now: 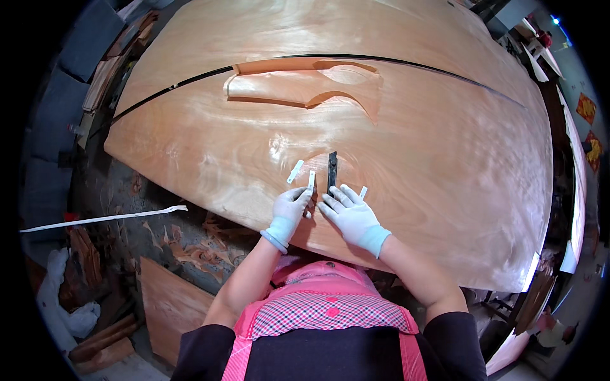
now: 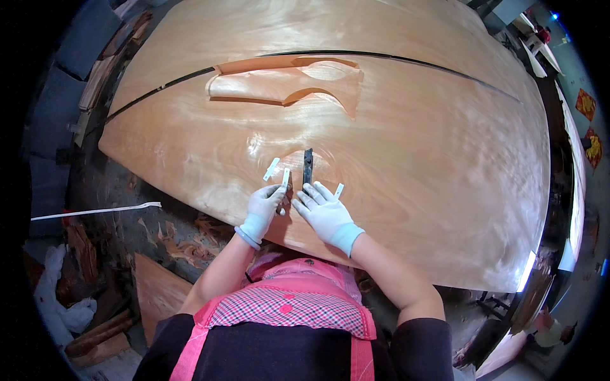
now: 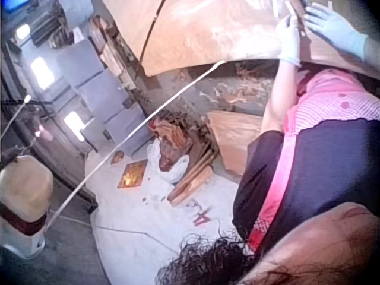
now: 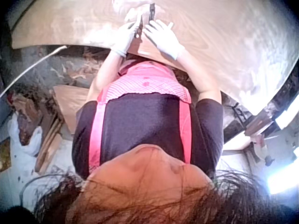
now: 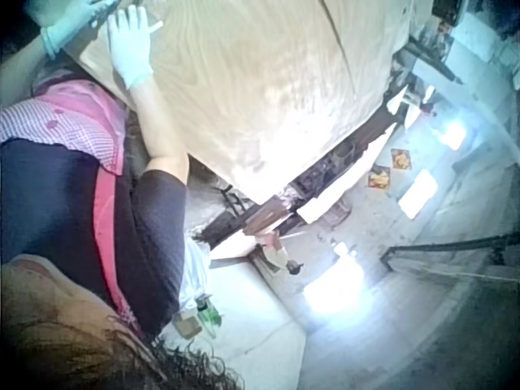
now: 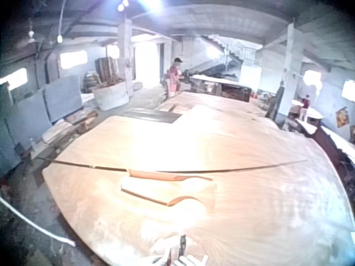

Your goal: The person cuts a piece of wood veneer using a knife on a large workshop table. The person then moves a large wooden sheet from one stack to another before returning to the table to cut another shape from a second piece of veneer with the knife.

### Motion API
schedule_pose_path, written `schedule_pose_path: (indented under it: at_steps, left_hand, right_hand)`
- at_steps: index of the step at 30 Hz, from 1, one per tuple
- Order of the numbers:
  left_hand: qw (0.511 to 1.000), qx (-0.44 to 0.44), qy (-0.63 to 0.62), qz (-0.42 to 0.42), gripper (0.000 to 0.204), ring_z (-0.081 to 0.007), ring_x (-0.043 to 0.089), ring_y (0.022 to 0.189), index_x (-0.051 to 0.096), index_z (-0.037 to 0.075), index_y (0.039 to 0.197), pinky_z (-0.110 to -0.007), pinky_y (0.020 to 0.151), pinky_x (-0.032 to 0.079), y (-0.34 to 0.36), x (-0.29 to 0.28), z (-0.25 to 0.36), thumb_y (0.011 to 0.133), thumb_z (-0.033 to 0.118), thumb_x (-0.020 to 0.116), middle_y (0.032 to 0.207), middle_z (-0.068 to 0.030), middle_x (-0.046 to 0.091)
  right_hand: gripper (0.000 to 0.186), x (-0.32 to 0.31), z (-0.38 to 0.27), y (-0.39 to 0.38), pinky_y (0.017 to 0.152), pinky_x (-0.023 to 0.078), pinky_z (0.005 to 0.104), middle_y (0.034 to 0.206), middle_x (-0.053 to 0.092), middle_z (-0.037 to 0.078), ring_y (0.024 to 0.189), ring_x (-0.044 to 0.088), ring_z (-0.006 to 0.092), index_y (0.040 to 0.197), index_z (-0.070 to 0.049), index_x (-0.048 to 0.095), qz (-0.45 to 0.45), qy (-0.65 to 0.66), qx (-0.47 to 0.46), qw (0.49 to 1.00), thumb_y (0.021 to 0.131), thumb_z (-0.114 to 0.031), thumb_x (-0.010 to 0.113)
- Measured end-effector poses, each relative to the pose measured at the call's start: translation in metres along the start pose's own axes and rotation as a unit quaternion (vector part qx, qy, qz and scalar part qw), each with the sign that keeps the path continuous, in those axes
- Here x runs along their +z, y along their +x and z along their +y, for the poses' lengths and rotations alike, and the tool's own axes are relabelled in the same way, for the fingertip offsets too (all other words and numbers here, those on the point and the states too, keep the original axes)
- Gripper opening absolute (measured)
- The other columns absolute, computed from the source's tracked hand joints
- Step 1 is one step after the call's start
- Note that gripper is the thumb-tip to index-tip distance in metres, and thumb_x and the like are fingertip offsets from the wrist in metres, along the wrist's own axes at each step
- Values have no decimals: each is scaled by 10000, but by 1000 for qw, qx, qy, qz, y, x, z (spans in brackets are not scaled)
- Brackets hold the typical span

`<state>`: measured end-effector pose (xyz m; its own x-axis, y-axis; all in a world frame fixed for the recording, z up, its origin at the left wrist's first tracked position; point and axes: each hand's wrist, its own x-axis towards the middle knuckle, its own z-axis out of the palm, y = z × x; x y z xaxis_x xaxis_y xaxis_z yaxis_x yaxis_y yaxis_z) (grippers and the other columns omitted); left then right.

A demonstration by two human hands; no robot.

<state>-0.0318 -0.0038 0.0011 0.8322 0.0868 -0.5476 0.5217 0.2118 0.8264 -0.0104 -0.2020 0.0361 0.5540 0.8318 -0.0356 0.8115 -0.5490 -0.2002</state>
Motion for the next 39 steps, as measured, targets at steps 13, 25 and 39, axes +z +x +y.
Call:
schedule_pose_path:
  at_steps: [13,25,39]
  left_hand:
    - [1000,2,-7,-1,244,-75,556,576,687,-15,1059,-224,492,444,-2,-4,4,979,198,599,782,-44,669]
    - [983,-143,95,-63,329,-84,527,490,694,7,874,-236,444,414,-16,9,-11,983,299,588,722,-47,674]
    - [983,-143,110,-36,338,-91,535,465,658,17,823,-233,402,391,-13,13,-13,975,314,605,707,-56,657]
  right_hand:
    - [626,1,-28,-7,672,578,403,1567,338,90,847,689,224,1476,-71,375,-165,1,175,971,865,-86,510]
    - [736,1,-16,-13,707,559,438,1598,273,65,859,697,264,1529,-115,297,-181,92,169,964,828,-58,514]
    - [707,-2,-7,0,668,571,415,1595,270,80,853,703,286,1513,-121,322,-179,89,124,972,837,-62,522]
